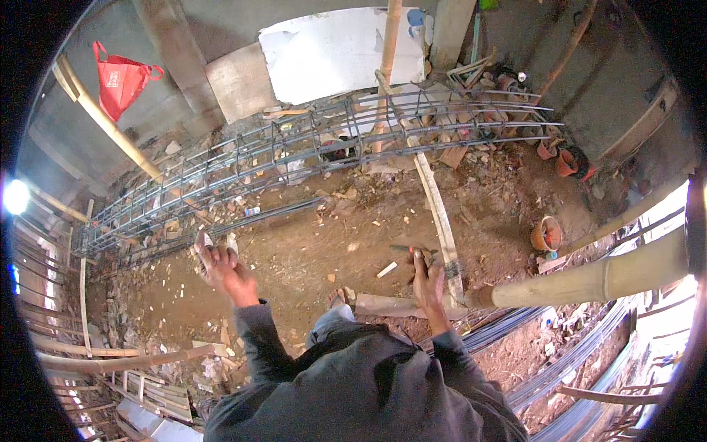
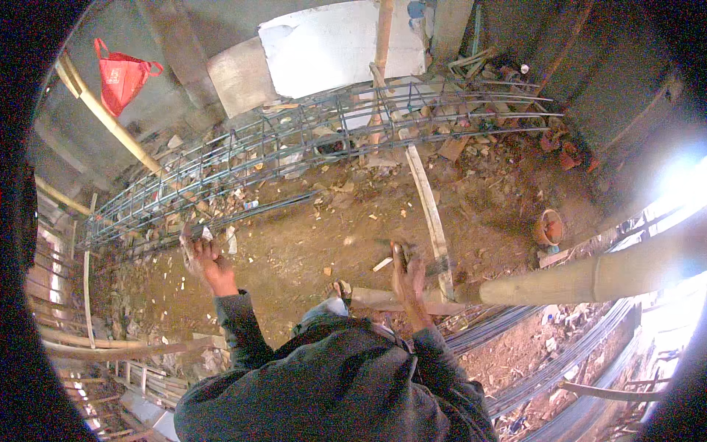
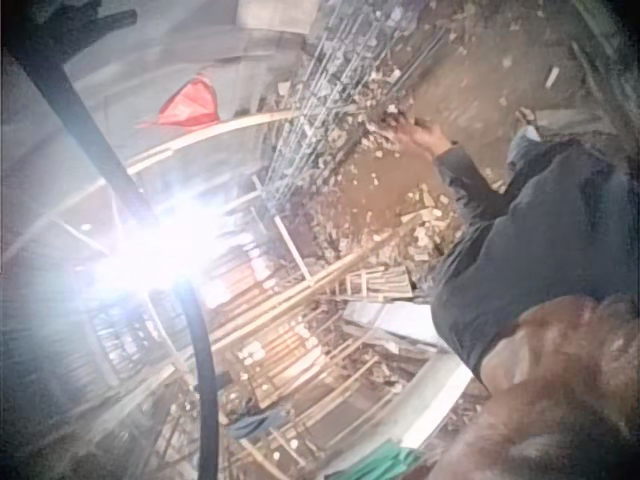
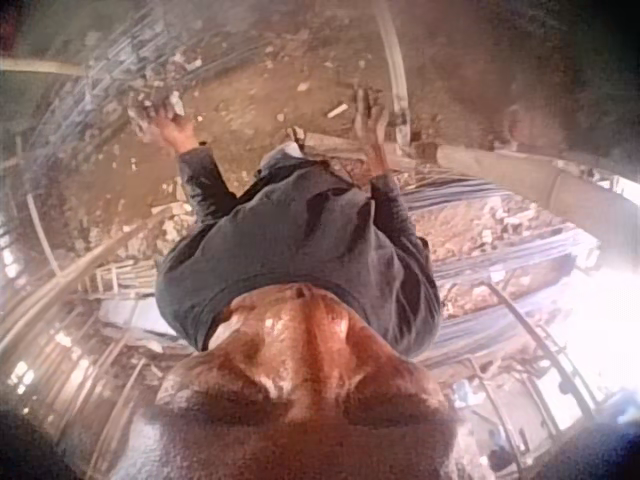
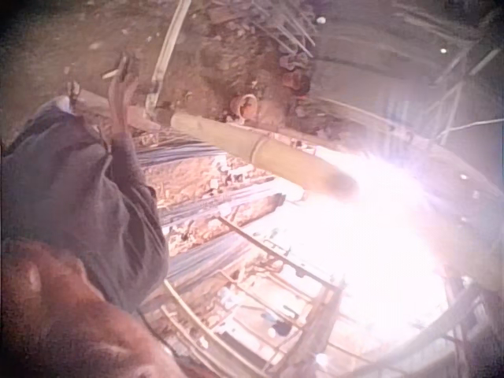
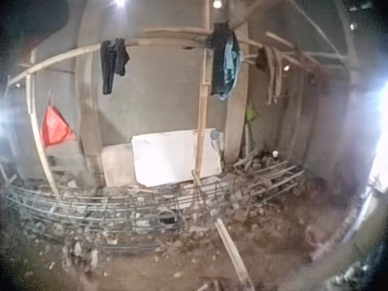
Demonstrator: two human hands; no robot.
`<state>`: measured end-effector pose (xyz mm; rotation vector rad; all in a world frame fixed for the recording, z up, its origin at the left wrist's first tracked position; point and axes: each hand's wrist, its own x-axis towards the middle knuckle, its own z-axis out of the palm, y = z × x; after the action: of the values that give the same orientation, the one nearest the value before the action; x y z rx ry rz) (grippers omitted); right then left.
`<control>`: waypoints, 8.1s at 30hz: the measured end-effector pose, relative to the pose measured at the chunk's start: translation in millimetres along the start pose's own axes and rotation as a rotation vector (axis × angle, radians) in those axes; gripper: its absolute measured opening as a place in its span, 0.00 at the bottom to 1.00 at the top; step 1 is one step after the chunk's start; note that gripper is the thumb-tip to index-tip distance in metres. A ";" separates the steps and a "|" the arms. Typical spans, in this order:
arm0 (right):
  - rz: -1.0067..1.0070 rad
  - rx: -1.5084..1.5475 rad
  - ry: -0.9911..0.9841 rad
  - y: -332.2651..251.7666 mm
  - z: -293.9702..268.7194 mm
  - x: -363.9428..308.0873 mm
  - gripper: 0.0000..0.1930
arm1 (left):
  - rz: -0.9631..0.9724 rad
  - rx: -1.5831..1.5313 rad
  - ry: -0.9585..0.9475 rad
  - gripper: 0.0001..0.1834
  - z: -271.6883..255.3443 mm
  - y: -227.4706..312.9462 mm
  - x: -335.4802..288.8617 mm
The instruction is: The person assembles a rebar cage by tying intersecting steel bars together using wire and pliers. They move along the cage, securing multiple joints to form a stable grid structure.
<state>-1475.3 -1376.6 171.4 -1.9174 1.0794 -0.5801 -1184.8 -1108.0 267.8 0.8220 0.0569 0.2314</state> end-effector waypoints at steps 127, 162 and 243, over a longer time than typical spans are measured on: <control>0.073 0.415 -0.178 244.0 -508.4 206.5 0.21 | -1.258 0.305 -0.652 0.24 298.8 -396.0 -720.1; 0.200 0.205 -1.240 236.4 -177.3 501.5 0.12 | -0.882 0.139 0.273 0.12 299.1 -585.4 -438.0; 0.039 0.086 -0.471 363.9 -340.7 577.2 0.13 | 0.762 1.343 -1.238 0.16 422.2 -742.3 -333.0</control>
<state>-1586.7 -2120.5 45.2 -1.8275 0.7718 -0.1342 -1314.8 -1974.7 -0.7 2.1830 -1.4288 0.3549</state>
